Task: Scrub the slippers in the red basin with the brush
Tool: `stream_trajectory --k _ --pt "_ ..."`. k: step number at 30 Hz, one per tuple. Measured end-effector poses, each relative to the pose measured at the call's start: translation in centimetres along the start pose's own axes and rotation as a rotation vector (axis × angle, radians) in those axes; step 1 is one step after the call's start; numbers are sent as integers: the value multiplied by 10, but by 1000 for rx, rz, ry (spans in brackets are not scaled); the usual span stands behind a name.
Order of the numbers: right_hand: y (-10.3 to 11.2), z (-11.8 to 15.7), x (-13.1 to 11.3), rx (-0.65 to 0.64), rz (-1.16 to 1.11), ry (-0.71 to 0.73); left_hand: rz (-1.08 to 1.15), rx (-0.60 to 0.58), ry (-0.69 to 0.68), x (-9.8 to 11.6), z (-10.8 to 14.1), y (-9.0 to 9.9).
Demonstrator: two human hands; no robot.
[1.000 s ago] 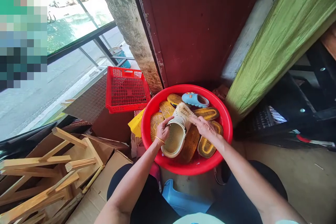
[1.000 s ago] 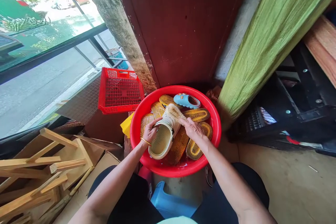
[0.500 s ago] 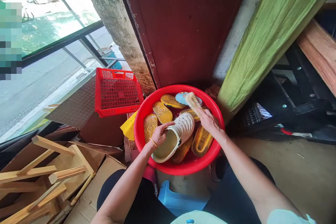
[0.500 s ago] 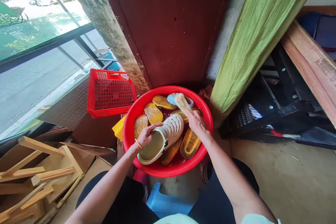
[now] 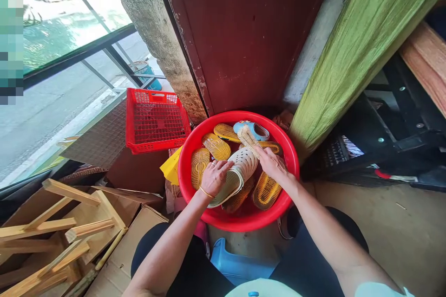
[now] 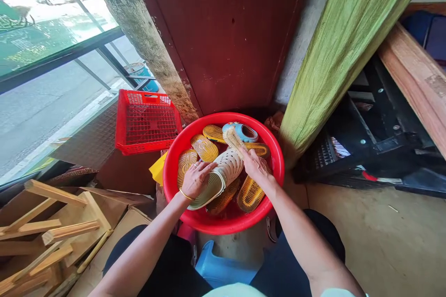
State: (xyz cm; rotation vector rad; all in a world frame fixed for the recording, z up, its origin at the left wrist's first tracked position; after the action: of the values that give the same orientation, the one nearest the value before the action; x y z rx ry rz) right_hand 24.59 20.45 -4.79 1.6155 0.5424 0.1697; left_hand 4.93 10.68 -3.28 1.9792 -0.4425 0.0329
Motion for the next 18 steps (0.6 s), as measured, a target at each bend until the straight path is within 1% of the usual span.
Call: stream_trajectory --k 2,4,5,6,7,8,11,13,15,16,18 --pt "2 6 -18 13 -36 50 -11 9 -22 6 0 0" --pt "3 13 -42 19 -102 159 -18 15 -37 10 2 -3" --pt "3 16 -51 17 -127 211 -22 18 -39 11 2 -4" --pt "2 18 -56 12 -133 238 -24 21 -34 10 3 -6" --pt "1 18 -54 5 -118 235 -24 23 -23 8 3 -8" --pt "0 16 -46 -2 -85 201 -20 21 -5 5 4 -9" --pt "-2 6 -3 -8 27 24 -30 -4 91 -11 2 -12" --pt "-2 2 20 6 29 -47 -89 -4 192 -26 -1 -8" --pt "-3 2 27 21 -12 -67 -136 27 301 -38 -3 3" --pt "-5 3 26 25 -33 -66 -130 55 356 -42 -3 10" --pt "-9 5 19 20 -57 -65 -46 95 480 -49 0 20"
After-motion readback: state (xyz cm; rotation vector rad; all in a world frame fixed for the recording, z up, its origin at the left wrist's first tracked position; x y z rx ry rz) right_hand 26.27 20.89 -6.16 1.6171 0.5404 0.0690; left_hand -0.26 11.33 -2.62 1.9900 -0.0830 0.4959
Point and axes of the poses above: each hand's wrist, its own z-axis away from the middle knuckle, its own y-axis out of the back of the hand, x = y × z, the point moved 8 cm from there along -z, towards the middle knuckle, and after that the axes turned 14 degrees about x, right-handed, at the moved point
